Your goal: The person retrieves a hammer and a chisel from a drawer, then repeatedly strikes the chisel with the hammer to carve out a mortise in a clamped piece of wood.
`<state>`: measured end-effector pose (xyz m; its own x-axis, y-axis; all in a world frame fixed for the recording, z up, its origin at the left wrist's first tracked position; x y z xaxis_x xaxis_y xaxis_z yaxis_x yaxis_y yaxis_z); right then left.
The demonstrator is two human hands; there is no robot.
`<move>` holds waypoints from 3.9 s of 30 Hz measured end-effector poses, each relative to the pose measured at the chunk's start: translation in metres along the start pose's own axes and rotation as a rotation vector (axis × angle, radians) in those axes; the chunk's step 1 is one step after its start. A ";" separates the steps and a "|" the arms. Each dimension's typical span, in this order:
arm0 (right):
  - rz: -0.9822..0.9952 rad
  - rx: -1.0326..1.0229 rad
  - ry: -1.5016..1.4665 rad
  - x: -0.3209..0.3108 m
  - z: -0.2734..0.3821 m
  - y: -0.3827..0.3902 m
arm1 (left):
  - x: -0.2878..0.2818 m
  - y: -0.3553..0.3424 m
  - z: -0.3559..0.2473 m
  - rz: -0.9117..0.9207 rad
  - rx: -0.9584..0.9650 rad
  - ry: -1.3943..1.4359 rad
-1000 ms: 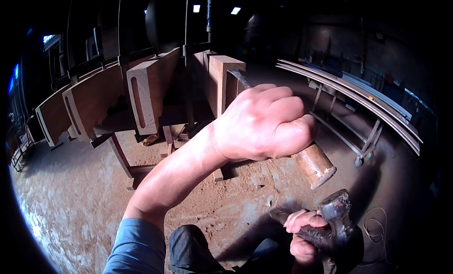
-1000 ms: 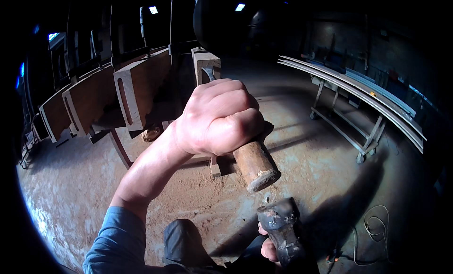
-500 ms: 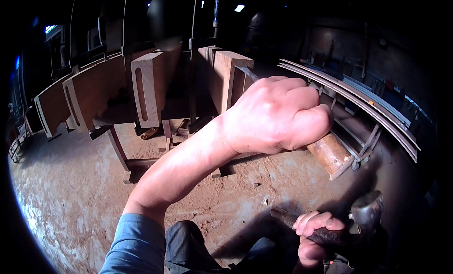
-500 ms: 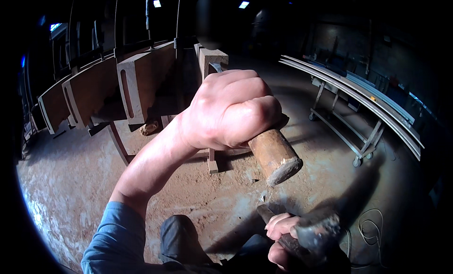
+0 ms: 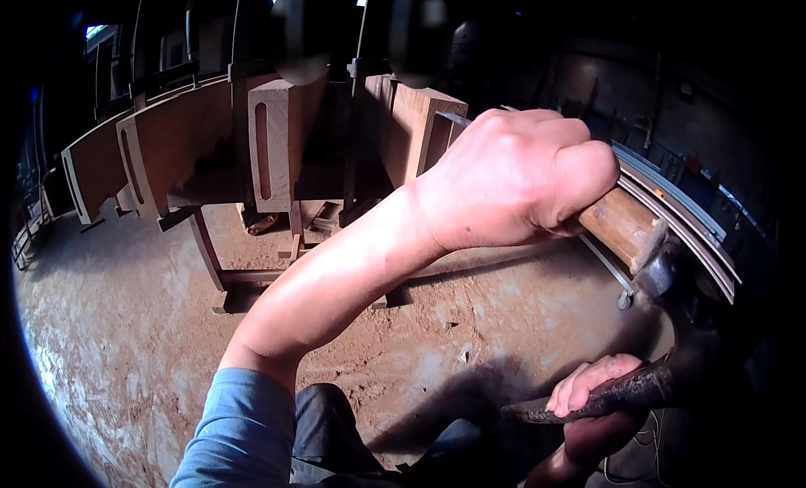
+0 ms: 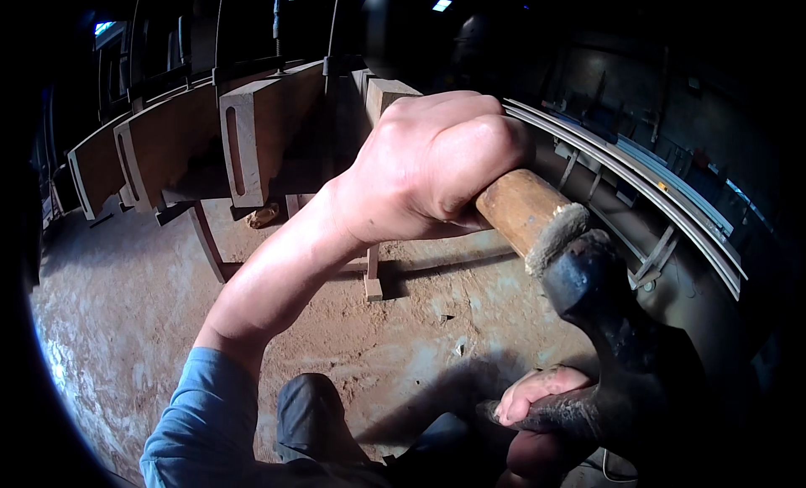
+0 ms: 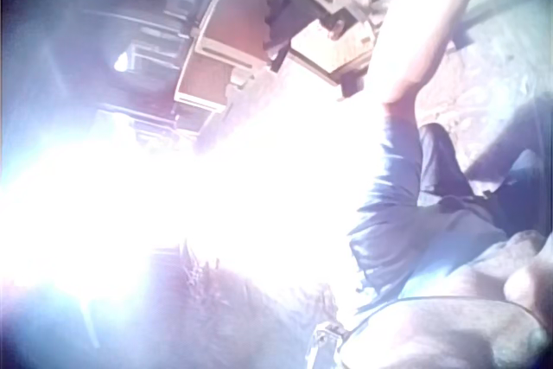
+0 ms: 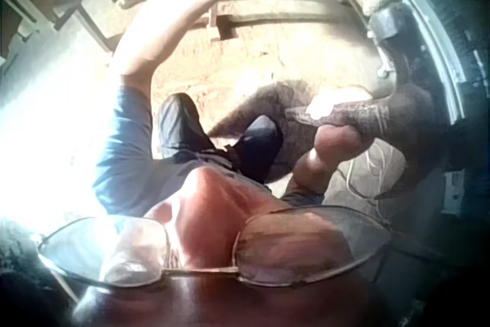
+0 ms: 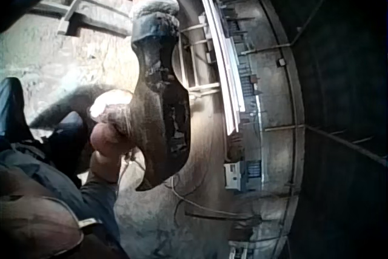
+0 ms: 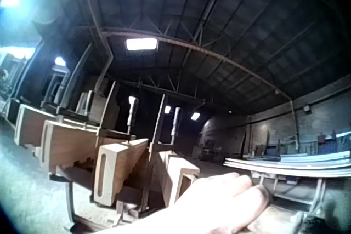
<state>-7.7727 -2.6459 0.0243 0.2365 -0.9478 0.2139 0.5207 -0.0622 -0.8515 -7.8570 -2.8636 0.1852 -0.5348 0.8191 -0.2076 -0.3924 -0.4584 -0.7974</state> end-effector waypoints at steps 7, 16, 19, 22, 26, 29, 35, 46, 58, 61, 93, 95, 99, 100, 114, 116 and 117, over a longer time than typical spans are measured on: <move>0.010 -0.286 0.055 0.027 0.020 -0.008 | 0.001 -0.001 0.000 0.012 -0.031 0.017; 0.190 -0.193 0.198 0.021 0.030 -0.014 | 0.000 -0.003 0.003 0.020 -0.073 0.023; 0.362 -0.024 0.176 0.006 0.026 -0.023 | 0.002 -0.004 0.002 -0.006 -0.076 0.038; 0.452 0.122 0.221 -0.003 0.035 -0.035 | 0.000 -0.003 0.004 0.021 -0.088 0.047; 0.086 -0.146 0.023 0.021 0.024 -0.015 | 0.005 -0.005 0.003 0.032 -0.101 0.018; 0.059 -0.003 0.286 0.023 0.026 -0.024 | 0.005 0.002 0.001 0.052 -0.087 0.008; 0.161 0.178 0.241 -0.004 0.024 0.001 | 0.007 0.026 -0.017 0.173 0.054 -0.094; 0.121 0.163 -0.156 -0.034 -0.015 0.054 | -0.003 0.029 -0.018 0.205 0.082 0.013; -0.015 -0.057 0.249 0.032 0.014 -0.003 | -0.004 -0.008 -0.010 0.139 -0.188 0.032; -0.042 0.125 0.441 0.023 0.022 -0.005 | -0.007 0.001 -0.011 0.146 -0.160 0.001; 0.128 0.400 -0.038 -0.030 -0.009 0.069 | 0.008 0.048 -0.031 0.187 0.261 -0.134; 0.148 0.399 -0.044 -0.032 -0.010 0.071 | 0.008 0.049 -0.028 0.164 0.274 -0.107; 0.210 0.406 -0.047 -0.036 -0.010 0.072 | 0.008 0.052 -0.027 0.185 0.248 -0.108; 0.212 0.405 -0.040 -0.035 -0.011 0.073 | 0.009 0.052 -0.027 0.182 0.248 -0.111; 0.052 0.321 -0.028 -0.033 -0.021 0.092 | 0.011 0.050 -0.025 0.173 0.252 -0.109; 0.102 0.335 0.107 -0.033 -0.017 0.090 | 0.011 0.050 -0.024 0.173 0.257 -0.115; 0.116 0.345 0.144 -0.033 -0.017 0.089 | 0.011 0.050 -0.024 0.175 0.256 -0.110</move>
<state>-7.7479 -2.6259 -0.0666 0.2050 -0.9781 0.0351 0.7482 0.1335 -0.6499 -7.8645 -2.8691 0.1298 -0.6826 0.6848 -0.2552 -0.4558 -0.6719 -0.5838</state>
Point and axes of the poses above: each hand's wrist, its own y-axis away from the middle knuckle, its own x-axis out of the palm, z = x × y, the point moved 3 cm from there along -y, towards the middle knuckle, and after that the axes turned 3 degrees about z, right-handed, at the moved point
